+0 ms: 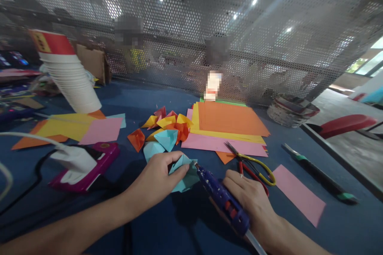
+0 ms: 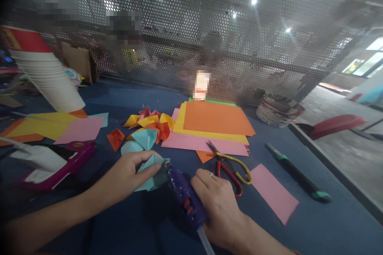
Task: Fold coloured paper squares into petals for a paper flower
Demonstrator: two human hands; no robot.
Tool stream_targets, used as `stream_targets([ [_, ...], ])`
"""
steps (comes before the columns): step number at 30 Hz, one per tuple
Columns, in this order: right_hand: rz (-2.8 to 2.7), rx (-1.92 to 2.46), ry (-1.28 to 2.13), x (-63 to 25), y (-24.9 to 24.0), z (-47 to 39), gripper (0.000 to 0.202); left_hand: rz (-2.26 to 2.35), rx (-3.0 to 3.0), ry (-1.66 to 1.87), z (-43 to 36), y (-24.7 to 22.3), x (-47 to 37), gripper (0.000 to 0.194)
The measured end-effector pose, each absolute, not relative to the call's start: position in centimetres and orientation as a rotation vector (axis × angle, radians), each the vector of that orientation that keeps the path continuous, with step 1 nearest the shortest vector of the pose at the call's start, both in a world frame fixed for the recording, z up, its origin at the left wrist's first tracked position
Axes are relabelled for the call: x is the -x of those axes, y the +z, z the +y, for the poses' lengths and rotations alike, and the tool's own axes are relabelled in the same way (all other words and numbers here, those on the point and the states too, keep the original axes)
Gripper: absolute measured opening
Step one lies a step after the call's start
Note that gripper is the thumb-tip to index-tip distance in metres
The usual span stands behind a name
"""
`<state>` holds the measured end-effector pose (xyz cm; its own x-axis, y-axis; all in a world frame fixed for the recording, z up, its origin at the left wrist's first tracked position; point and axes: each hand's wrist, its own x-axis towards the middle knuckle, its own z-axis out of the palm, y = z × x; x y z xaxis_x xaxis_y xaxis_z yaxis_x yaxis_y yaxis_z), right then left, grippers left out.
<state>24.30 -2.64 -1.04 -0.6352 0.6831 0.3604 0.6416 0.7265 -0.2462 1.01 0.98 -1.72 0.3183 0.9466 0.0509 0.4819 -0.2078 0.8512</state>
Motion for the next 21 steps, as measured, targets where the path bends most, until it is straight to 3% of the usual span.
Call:
stream_targets([
  [21, -2.497, 1.017, 0.049, -23.92, -0.42, -3.06, 0.015, 1.269, -1.877, 0.817, 0.54, -1.06, -1.14, 0.024],
])
